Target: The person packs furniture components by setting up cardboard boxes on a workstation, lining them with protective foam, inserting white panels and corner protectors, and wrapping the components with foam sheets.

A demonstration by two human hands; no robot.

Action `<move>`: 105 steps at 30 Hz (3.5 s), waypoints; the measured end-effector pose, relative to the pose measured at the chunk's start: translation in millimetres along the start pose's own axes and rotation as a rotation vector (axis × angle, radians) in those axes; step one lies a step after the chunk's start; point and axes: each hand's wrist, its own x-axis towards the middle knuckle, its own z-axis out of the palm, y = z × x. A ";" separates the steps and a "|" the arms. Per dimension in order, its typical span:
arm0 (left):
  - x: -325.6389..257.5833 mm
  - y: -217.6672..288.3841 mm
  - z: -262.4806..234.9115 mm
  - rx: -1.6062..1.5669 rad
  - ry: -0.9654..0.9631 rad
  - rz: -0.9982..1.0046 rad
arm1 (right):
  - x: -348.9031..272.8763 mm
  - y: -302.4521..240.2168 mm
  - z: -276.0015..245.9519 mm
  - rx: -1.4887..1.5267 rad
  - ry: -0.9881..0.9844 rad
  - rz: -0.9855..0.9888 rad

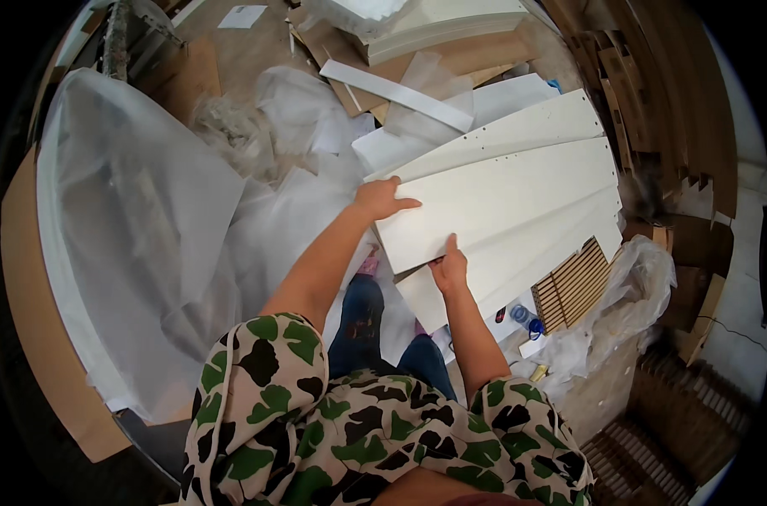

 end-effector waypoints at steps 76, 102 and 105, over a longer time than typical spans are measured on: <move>-321.4 276.7 106.0 -1.982 0.459 0.167 | -370.1 -157.5 -408.1 -1.323 -0.113 -0.844; -885.3 342.0 213.8 -1.075 2.440 0.466 | -411.9 62.6 -249.6 -0.587 -1.201 0.250; -993.5 333.0 266.5 -0.778 2.298 0.775 | -452.7 77.3 -189.6 -0.805 -1.240 -0.015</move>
